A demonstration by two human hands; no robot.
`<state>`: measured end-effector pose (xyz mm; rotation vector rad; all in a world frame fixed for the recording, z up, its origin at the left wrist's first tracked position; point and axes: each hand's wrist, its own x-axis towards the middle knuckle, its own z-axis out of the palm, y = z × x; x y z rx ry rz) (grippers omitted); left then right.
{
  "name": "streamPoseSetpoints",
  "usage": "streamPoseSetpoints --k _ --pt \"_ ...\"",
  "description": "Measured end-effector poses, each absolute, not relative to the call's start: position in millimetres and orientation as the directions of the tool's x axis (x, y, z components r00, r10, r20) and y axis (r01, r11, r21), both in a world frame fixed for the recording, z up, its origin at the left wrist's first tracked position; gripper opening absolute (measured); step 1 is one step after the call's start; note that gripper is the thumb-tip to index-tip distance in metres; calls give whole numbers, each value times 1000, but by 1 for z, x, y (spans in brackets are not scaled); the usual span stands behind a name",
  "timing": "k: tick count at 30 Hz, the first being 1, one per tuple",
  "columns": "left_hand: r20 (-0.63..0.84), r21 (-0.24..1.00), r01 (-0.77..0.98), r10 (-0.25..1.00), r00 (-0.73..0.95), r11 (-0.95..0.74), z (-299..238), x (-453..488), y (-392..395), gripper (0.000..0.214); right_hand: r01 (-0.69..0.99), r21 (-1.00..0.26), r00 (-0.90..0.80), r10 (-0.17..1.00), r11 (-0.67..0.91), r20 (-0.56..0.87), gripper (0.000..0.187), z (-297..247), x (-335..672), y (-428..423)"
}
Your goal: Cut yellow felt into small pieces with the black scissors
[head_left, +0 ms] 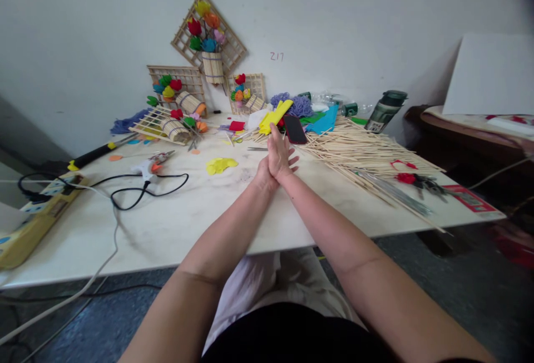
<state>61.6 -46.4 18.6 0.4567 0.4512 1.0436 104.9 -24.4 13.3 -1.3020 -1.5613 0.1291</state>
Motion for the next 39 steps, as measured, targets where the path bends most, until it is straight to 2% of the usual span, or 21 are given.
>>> streamPoseSetpoints --k 5,9,11,14,18,26,29,33,36,39 --pt "-75 513 -802 947 313 306 12 74 -35 30 802 -442 78 663 401 744 49 13 129 -27" --pt "-163 555 -809 979 121 193 11 64 -22 40 822 -374 -44 703 429 710 41 3 131 -40" --pt "-168 542 -821 981 100 177 13 58 -22 47 815 -390 -78 749 428 658 36 1 129 -46" --pt "-131 473 -856 977 167 210 19 55 -28 44 804 -433 -94 807 407 583 35 6 128 -53" --pt "-58 410 -862 952 301 298 26 60 -39 36 791 -386 -162 770 475 617 39 15 132 -61" --pt "-59 489 -752 877 477 442 22 70 -56 45 849 -333 -58 699 410 713 28 5 169 -77" --pt "-69 542 -694 848 526 474 21 73 -55 43 928 -262 21 668 264 744 30 8 221 -84" --pt "-113 608 -651 861 496 454 19 72 -51 39 973 -203 225 603 -106 765 30 11 312 -104" --pt "-154 644 -633 884 442 429 18 71 -47 37 896 -211 407 532 -390 743 31 8 364 -125" --pt "-180 691 -614 914 364 380 18 72 -44 35 796 -220 535 486 -564 691 32 5 382 -136"
